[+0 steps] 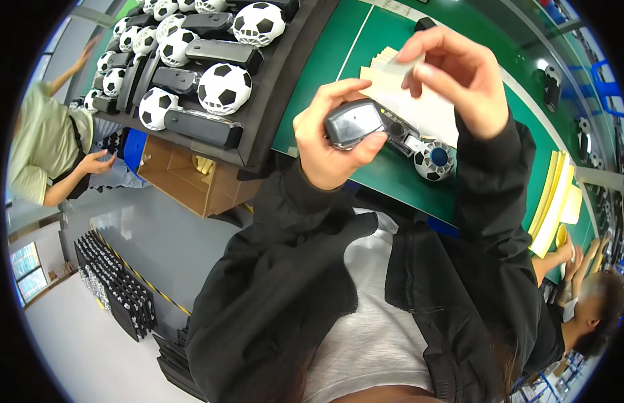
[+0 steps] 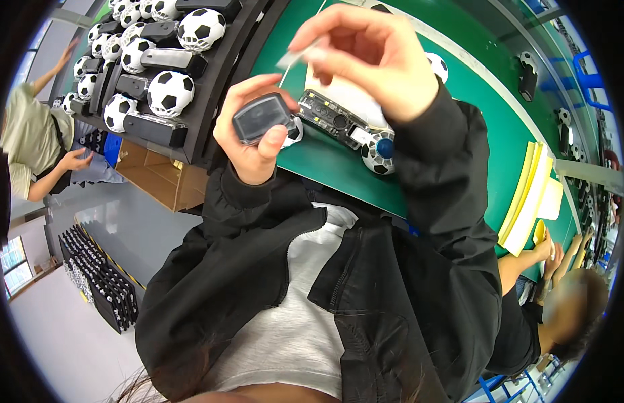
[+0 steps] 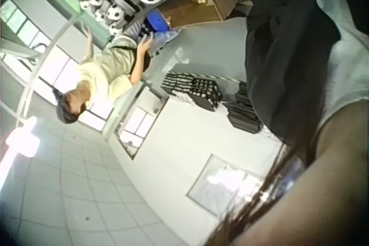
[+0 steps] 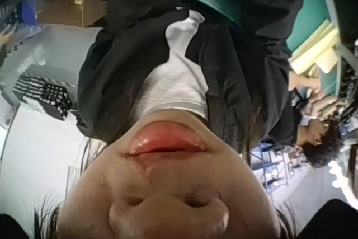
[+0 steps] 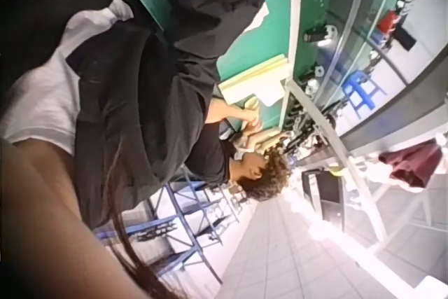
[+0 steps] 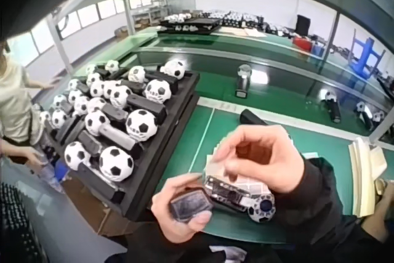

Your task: Assemble small plastic soccer-ball-themed objects by attaching internal components and applying labels at a factory workstation.

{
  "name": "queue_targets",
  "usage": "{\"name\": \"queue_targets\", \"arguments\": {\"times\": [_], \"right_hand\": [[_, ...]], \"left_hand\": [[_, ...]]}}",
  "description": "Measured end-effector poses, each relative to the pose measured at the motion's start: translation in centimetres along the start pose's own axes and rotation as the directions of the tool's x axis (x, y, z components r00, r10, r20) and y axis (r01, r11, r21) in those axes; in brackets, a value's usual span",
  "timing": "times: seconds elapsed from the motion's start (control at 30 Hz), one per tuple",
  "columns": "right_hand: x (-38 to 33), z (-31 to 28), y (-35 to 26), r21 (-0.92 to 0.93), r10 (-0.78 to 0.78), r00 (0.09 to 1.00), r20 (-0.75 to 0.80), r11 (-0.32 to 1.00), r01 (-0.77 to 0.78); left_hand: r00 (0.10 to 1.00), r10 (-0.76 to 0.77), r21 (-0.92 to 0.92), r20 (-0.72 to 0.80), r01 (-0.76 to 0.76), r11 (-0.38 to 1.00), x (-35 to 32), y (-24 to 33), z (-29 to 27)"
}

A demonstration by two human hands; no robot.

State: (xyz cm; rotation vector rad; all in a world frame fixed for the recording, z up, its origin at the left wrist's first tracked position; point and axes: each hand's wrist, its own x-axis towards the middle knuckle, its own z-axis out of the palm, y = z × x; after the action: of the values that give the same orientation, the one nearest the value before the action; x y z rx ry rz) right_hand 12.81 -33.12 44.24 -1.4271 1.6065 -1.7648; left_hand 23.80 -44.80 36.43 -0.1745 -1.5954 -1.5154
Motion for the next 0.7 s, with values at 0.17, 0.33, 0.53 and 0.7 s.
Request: {"name": "queue_targets", "arguments": {"times": [0.17,0.33,0.53,0.7], "right_hand": [[-0.3,1.9,-1.3,-0.112,0.077,0.993,-0.086,0.99,-0.086],[-0.4,2.5,-0.2,-0.098,0.108,0.976,-0.188,0.987,-0.128],[-0.9,2.6,-0.5,0.139,0.101,0.929,-0.355,0.989,-0.054],[-2.2,3.2,-1.6,0.198,0.265,0.933,-0.242,0.955,-0.219]], "left_hand": [[0.998,0.024,0.003,0.06,-0.024,1.0,0.1,-0.2,0.7],[0.996,0.062,-0.02,0.068,-0.06,0.998,0.0,-0.4,0.6],[1.0,0.006,-0.06,-0.014,-0.007,0.998,0.1,0.1,1.5],[1.0,0.027,-0.013,0.01,-0.027,1.0,0.3,-0.5,1.5]]}}
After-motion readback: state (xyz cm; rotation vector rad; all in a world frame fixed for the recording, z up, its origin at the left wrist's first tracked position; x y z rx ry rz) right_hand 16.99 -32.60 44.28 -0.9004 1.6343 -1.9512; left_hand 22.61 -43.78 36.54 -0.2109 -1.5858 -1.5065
